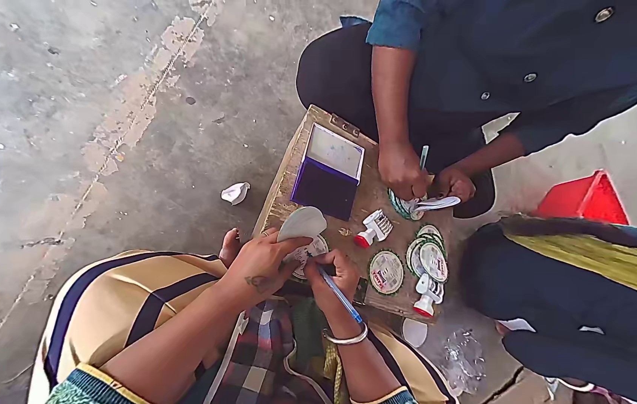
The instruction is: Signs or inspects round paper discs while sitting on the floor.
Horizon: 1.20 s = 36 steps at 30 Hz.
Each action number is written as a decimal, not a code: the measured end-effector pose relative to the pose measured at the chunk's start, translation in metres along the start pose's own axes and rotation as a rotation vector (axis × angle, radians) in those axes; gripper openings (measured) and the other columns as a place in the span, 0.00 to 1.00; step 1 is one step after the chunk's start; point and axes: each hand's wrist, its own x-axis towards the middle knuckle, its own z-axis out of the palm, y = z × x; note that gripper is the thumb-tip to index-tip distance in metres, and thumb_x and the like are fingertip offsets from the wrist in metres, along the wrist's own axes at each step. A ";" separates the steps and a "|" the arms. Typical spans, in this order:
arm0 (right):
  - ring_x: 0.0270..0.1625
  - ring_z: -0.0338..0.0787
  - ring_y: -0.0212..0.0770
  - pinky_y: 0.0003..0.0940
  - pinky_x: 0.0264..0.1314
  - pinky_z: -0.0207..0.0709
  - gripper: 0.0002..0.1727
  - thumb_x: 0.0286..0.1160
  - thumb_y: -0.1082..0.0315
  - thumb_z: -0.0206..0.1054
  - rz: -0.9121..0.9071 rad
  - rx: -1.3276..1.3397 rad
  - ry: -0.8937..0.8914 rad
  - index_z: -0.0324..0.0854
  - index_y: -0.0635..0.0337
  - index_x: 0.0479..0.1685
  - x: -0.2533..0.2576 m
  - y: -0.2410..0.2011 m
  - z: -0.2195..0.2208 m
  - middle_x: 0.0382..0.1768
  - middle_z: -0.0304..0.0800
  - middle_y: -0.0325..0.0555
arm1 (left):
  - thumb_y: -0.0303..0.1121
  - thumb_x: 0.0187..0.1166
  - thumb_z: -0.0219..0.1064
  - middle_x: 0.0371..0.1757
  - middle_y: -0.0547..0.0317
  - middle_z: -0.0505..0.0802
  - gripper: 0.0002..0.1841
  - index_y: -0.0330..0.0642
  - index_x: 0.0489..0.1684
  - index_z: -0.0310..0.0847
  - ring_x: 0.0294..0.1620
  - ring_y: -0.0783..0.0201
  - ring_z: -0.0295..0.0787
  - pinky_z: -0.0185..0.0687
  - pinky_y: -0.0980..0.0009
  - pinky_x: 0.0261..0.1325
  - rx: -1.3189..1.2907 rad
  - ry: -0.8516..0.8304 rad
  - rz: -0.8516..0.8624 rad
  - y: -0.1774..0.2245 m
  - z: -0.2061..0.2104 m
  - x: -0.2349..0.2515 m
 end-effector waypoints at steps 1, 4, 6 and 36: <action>0.25 0.84 0.15 0.12 0.29 0.77 0.05 0.56 0.74 0.72 0.003 0.006 0.001 0.80 0.62 0.22 0.000 0.000 0.000 0.22 0.88 0.33 | 0.28 0.71 0.72 0.53 0.47 0.96 0.17 0.44 0.59 0.92 0.54 0.45 0.94 0.85 0.44 0.56 0.002 -0.001 -0.002 0.000 -0.001 0.000; 0.26 0.85 0.15 0.12 0.31 0.79 0.03 0.56 0.75 0.72 0.017 0.031 0.000 0.83 0.64 0.24 0.000 0.000 -0.001 0.24 0.90 0.33 | 0.28 0.70 0.73 0.52 0.47 0.96 0.18 0.44 0.60 0.92 0.53 0.44 0.94 0.84 0.42 0.54 -0.005 -0.006 -0.002 0.001 -0.001 0.000; 0.26 0.85 0.15 0.13 0.31 0.79 0.03 0.57 0.74 0.72 0.025 0.034 -0.020 0.83 0.64 0.25 0.000 0.001 -0.001 0.24 0.90 0.34 | 0.28 0.70 0.73 0.52 0.47 0.96 0.18 0.44 0.59 0.92 0.52 0.44 0.93 0.82 0.42 0.53 -0.003 -0.001 0.002 0.001 0.000 0.000; 0.25 0.83 0.16 0.13 0.29 0.77 0.03 0.58 0.74 0.71 0.075 -0.005 0.059 0.82 0.63 0.24 0.000 0.000 0.002 0.22 0.88 0.33 | 0.26 0.70 0.73 0.54 0.47 0.96 0.19 0.44 0.60 0.91 0.55 0.43 0.92 0.76 0.38 0.54 0.015 -0.076 -0.025 0.006 -0.006 0.001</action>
